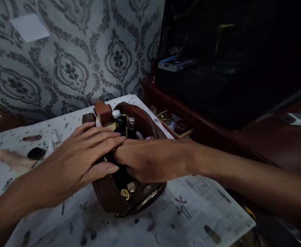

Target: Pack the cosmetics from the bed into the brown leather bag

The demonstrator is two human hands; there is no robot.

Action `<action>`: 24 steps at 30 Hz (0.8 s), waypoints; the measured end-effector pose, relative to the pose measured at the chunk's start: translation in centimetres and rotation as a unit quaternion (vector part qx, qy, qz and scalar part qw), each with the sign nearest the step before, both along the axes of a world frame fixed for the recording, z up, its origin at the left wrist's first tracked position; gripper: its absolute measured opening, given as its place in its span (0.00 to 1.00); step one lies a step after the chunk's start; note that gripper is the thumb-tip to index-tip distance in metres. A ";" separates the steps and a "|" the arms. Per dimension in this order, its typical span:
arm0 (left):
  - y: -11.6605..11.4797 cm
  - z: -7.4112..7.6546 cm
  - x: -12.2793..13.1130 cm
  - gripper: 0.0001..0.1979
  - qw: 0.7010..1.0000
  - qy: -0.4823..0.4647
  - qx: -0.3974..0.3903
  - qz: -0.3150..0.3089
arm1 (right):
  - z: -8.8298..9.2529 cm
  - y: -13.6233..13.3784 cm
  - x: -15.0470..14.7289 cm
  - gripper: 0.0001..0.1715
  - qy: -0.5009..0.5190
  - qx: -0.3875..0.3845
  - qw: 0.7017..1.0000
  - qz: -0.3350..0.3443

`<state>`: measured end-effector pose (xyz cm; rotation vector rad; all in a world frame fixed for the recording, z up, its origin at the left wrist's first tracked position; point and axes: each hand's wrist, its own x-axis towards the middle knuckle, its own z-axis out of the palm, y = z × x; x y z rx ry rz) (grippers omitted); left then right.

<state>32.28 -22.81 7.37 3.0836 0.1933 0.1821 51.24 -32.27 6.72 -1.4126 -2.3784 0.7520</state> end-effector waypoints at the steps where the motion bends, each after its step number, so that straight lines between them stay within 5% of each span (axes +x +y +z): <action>1: 0.0 0.0 0.0 0.24 1.000 0.003 0.000 0.001 | 0.2 0.0 -0.1 0.10 -0.030 -0.010 0.999 0.004; 8: 0.1 0.2 0.0 0.25 1.000 -0.001 -0.005 -0.005 | 1.2 -0.4 -0.6 0.03 -0.101 -0.008 0.995 0.003; 17: -0.1 0.3 -0.3 0.28 0.999 0.019 -0.043 0.017 | 3.8 -2.7 0.1 0.14 -0.053 0.051 0.994 -0.079; 24: 0.1 -0.3 -1.1 0.28 0.995 -0.054 -0.083 0.026 | 2.6 -3.1 0.7 0.16 0.010 0.097 0.980 -0.174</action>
